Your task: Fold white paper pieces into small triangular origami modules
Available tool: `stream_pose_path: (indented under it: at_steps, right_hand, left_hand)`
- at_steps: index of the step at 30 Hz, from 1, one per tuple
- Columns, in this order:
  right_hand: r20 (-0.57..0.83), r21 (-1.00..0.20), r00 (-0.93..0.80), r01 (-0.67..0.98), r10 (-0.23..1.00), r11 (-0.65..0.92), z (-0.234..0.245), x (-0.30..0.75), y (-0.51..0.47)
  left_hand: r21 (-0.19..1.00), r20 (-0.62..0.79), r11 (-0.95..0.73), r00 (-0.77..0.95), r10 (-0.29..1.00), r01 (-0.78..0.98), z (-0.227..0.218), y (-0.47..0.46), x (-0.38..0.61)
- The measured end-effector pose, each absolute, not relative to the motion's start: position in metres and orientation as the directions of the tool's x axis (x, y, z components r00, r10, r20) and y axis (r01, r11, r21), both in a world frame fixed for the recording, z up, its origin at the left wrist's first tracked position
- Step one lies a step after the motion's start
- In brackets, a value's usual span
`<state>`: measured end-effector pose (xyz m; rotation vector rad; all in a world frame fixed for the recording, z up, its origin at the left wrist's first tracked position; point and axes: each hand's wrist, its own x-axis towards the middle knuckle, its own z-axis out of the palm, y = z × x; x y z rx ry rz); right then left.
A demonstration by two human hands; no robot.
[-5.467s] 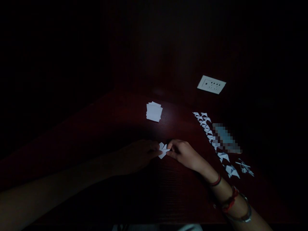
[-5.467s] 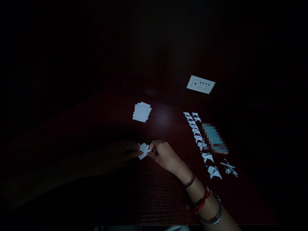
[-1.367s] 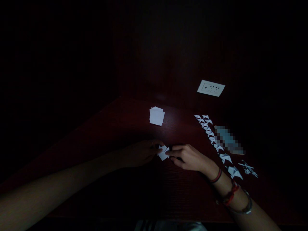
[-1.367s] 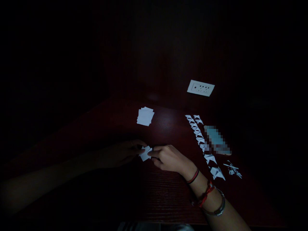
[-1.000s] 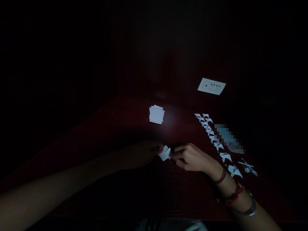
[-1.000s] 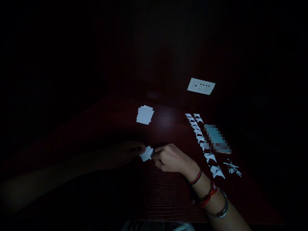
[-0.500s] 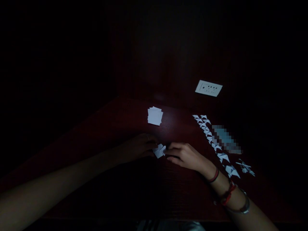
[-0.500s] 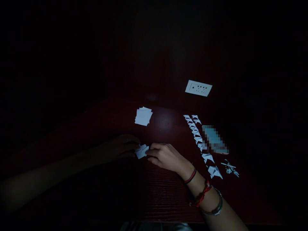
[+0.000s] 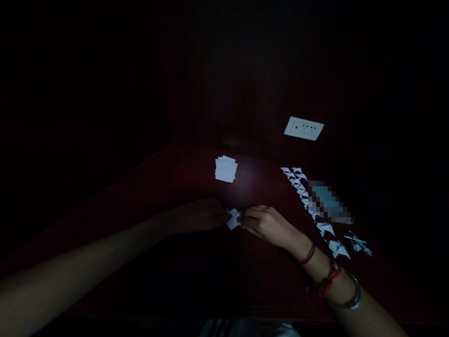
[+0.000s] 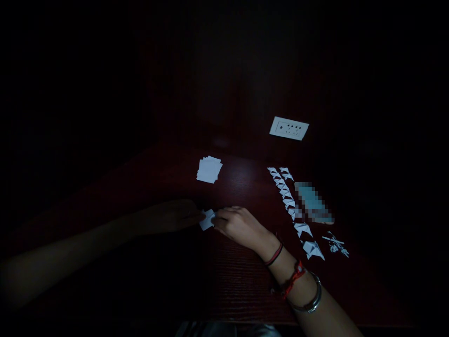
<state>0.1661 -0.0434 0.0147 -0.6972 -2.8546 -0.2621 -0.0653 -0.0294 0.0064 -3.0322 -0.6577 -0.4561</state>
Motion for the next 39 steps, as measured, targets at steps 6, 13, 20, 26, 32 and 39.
stream_pose_path:
  at_steps: [6, 13, 20, 26, 32, 39]
  right_hand:
    - [0.238, 0.132, -0.867, 0.476, 0.438, 0.87, 0.017, 0.168, -0.042]
    - [0.289, -0.037, -0.835, 0.48, 0.469, 0.877, 0.019, 0.172, -0.045]
    - [0.38, -0.549, -0.549, 0.514, 0.744, 0.659, 0.018, 0.16, -0.049]
    - [-0.117, -0.81, -0.442, 0.56, 0.889, 0.172, 0.009, 0.159, -0.04]
    - [0.053, -0.459, -0.357, 0.82, 0.933, 0.34, 0.011, 0.165, -0.042]
    - [0.219, -0.418, -0.569, 0.68, 0.793, 0.603, 0.018, 0.172, -0.041]
  left_hand:
    - [-0.131, 0.304, -0.93, 0.906, 0.293, 0.344, 0.007, -0.031, -0.062]
    - [0.202, 0.485, -0.854, 0.708, 0.513, 0.48, 0.001, -0.025, -0.063]
    - [0.705, 0.27, -0.59, 0.62, 0.737, 0.395, 0.013, -0.034, -0.059]
    - [0.62, 0.254, -0.554, 0.526, 0.812, 0.556, 0.008, -0.04, -0.056]
    - [0.212, 0.354, -0.838, 0.76, 0.545, 0.503, -0.001, -0.046, -0.057]
    - [0.17, 0.318, -0.876, 0.817, 0.482, 0.451, 0.0, -0.042, -0.059]
